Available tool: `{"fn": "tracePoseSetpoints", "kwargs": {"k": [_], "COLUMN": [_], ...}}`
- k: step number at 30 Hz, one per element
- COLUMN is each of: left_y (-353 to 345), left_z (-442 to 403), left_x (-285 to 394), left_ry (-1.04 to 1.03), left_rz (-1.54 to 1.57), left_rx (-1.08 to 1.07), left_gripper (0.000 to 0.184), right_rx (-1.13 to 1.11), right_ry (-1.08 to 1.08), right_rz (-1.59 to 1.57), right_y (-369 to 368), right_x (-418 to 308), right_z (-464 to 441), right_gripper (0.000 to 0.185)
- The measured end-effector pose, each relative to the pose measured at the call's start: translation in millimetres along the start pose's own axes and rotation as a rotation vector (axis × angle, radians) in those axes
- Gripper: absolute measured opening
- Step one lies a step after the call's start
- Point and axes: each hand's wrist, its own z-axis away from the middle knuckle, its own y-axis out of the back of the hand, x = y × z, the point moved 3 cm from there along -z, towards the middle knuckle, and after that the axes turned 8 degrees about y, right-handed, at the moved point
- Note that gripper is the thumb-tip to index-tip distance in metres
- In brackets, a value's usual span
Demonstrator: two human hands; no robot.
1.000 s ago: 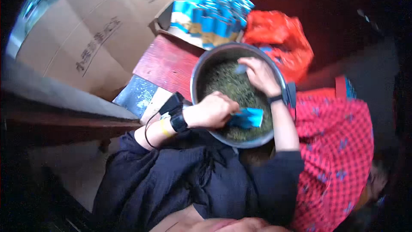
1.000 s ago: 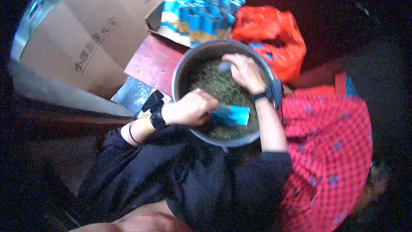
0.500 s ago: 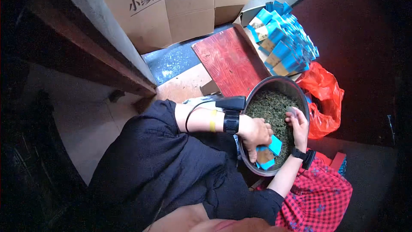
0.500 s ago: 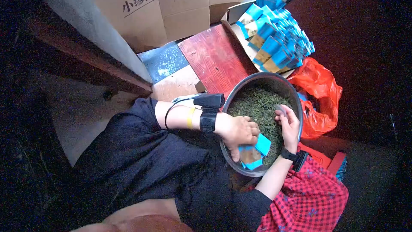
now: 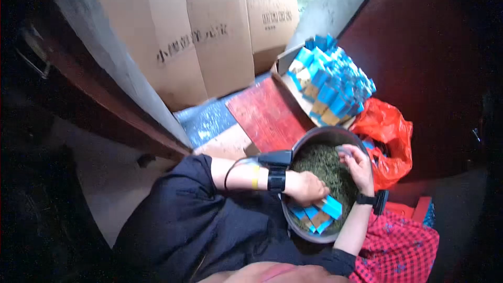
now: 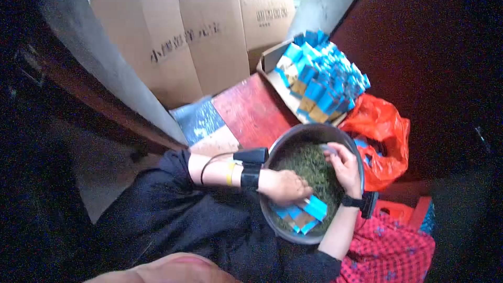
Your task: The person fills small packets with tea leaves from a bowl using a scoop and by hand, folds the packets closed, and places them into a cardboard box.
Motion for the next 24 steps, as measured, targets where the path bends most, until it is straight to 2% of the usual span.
{"fn": "tracePoseSetpoints", "kwargs": {"k": [2,5,7,8,11,12,13,15,17,19,24], "left_y": [21,44,45,51,55,54,50,48,47,42,30], "left_z": [-2,-4,-11,-15,-26,-28,-31,-30,-26,-25,-30], "left_x": [0,-7,-24,-28,-40,-42,-46,-49,-57,-64,-69], "left_ry": [0.004,0.029,-0.019,0.031,0.085,0.060,0.118,0.082,0.162,0.241,0.137], "left_rz": [0.055,0.171,0.212,0.224,0.244,0.341,0.321,0.358,0.426,0.403,0.304], "left_rx": [-0.125,-0.135,-0.062,-0.084,0.031,0.118,0.096,0.159,0.152,0.118,0.188], "left_gripper": [0.039,0.042,0.046,0.050,0.050,0.041,0.044,0.046,0.047,0.048,0.044], "right_rx": [-0.021,-0.038,-0.011,0.001,0.092,0.118,0.178,0.256,0.294,0.336,0.360], "right_ry": [-0.015,-0.037,-0.104,-0.121,-0.051,-0.117,-0.031,0.042,-0.067,-0.032,0.128], "right_rz": [0.013,0.009,0.049,0.024,0.098,0.102,0.049,-0.004,-0.041,-0.079,0.100], "right_y": [0,-1,0,3,13,19,23,30,36,33,6], "right_x": [-2,-12,-11,-5,-3,-7,1,2,-4,5,-23], "right_z": [0,5,13,17,26,28,30,35,40,37,26], "right_gripper": [0.025,0.023,0.024,0.023,0.019,0.019,0.020,0.019,0.019,0.019,0.019]}}
